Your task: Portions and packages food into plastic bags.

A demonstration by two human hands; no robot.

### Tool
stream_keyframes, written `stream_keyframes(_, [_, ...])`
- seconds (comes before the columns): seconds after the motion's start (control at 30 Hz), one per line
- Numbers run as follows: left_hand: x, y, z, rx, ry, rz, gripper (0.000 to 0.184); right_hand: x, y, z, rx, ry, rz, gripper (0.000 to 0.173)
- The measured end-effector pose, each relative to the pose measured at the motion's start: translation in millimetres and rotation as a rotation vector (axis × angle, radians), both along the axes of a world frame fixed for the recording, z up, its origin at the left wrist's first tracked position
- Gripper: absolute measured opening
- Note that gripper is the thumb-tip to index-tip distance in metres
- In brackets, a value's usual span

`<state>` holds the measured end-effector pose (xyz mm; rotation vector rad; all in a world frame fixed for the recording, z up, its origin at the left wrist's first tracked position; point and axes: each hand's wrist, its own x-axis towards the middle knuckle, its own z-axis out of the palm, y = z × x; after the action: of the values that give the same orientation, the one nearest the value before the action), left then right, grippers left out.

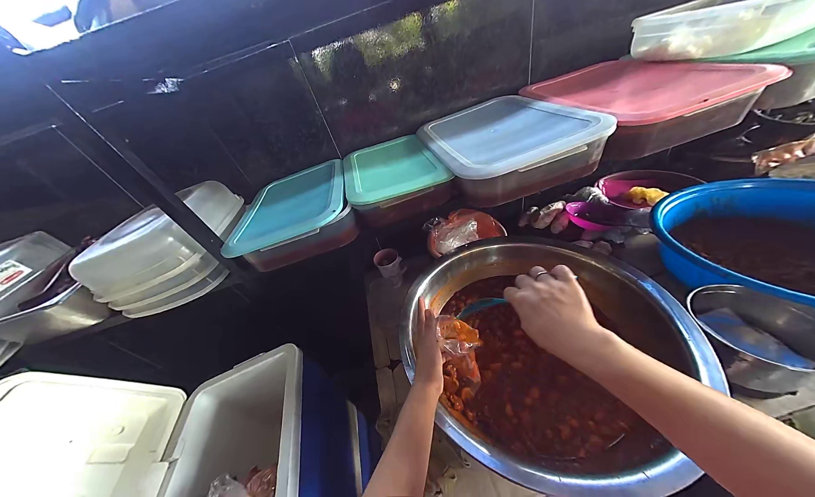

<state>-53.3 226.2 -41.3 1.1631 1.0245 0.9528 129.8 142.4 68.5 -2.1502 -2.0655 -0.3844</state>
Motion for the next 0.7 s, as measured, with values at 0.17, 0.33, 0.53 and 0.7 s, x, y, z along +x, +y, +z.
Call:
stream_keyframes(0.17, [-17.3, 1.2, 20.4, 0.168, 0.105, -0.112, 0.052, 7.0, 11.0, -90.9, -0.559, 0.13, -0.149, 0.028])
stream_keyframes(0.33, [-30.1, 0.5, 48.2, 0.229, 0.221, -0.298, 0.059, 6.1, 6.2, -185.4, -0.797, 0.381, -0.228, 0.036])
stream_keyframes(0.53, [-38.1, 3.7, 39.9, 0.17, 0.147, -0.217, 0.066, 68.0, 2.7, -208.5, -0.63, 1.088, -0.232, 0.03])
stream_keyframes(0.7, [-26.8, 6.2, 6.3, 0.117, 0.017, -0.117, 0.069, 88.3, 11.7, -163.9, -0.466, 1.115, -0.255, 0.026])
